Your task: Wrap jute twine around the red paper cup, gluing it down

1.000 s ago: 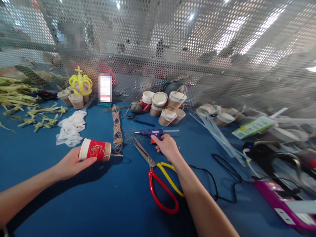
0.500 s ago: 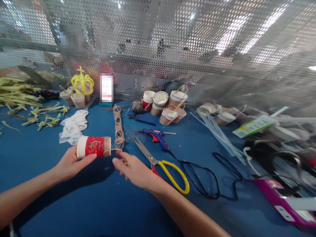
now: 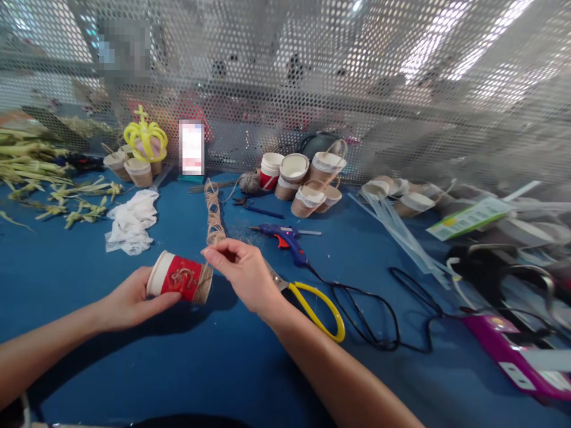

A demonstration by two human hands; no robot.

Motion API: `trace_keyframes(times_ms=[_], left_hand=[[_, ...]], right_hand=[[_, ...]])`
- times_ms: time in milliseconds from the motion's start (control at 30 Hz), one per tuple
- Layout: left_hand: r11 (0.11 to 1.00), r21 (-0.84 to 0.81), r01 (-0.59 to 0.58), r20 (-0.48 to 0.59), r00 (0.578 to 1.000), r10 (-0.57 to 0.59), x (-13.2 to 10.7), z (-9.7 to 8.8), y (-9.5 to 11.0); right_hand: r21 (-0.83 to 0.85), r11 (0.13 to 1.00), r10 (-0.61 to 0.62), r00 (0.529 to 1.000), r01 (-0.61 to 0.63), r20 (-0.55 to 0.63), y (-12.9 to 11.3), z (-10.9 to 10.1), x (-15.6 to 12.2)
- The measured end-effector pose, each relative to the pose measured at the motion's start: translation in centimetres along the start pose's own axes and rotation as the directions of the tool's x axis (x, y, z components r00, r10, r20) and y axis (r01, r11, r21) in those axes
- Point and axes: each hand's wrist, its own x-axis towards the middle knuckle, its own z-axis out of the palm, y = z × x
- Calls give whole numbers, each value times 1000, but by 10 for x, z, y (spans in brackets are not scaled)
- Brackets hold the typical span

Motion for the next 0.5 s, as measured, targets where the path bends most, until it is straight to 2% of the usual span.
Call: trace_keyframes(times_ms=[200,500], left_hand=[[997,-51,59,67,996,-56,-1,0,-2],[996,-41,78,108,991,-73,-3,0,4]], right_hand=[[-128,985,-101,991,112,87,3,-2,2],[-244,969,-18,997,35,70,0,0,-1]])
